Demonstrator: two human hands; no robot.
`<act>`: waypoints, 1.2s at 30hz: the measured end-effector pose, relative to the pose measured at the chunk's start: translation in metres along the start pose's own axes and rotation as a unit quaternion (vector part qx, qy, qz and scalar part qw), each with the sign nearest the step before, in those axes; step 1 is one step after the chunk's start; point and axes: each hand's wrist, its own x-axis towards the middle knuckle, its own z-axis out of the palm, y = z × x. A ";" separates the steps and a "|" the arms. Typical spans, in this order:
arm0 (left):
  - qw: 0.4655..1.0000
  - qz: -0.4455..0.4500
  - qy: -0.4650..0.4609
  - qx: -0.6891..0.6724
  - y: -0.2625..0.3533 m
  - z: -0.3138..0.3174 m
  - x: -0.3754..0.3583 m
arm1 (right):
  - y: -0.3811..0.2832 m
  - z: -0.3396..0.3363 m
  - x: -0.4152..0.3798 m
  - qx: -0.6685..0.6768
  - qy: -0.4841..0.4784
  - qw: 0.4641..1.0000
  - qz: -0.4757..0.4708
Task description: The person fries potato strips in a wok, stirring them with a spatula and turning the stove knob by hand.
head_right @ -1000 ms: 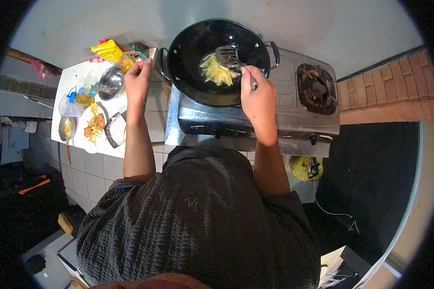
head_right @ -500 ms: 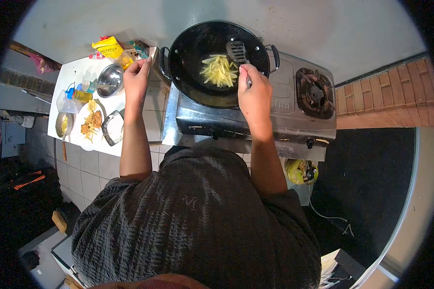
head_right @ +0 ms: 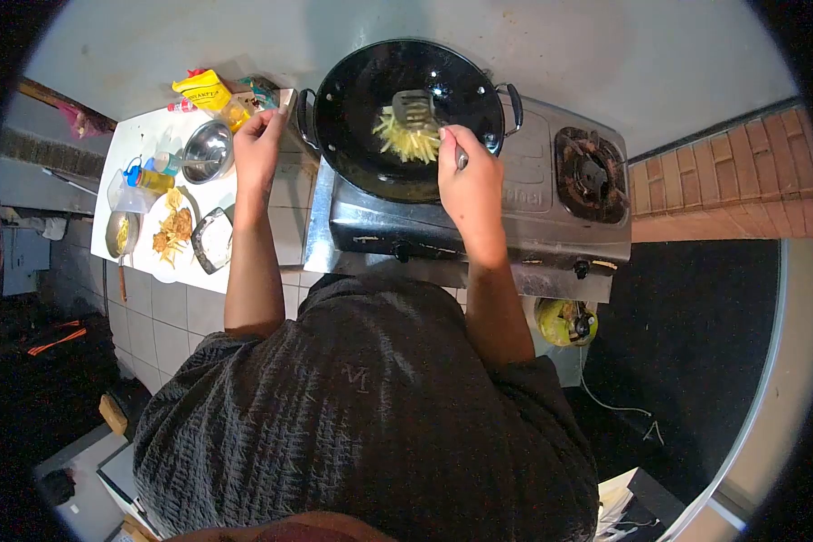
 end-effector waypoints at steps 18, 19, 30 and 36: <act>1.000 -0.005 -0.008 0.029 -0.005 0.001 -0.001 | 0.000 -0.014 -0.012 -0.011 -0.012 0.999 -0.030; 1.000 0.000 -0.005 0.030 -0.005 0.001 -0.001 | 0.001 -0.014 -0.012 -0.013 -0.004 0.999 -0.037; 0.999 0.006 0.000 0.036 -0.007 -0.001 0.000 | -0.002 -0.011 -0.013 -0.009 0.000 1.000 -0.015; 0.999 0.007 0.003 0.048 -0.006 0.001 -0.001 | 0.002 0.000 -0.011 0.014 0.004 1.000 -0.023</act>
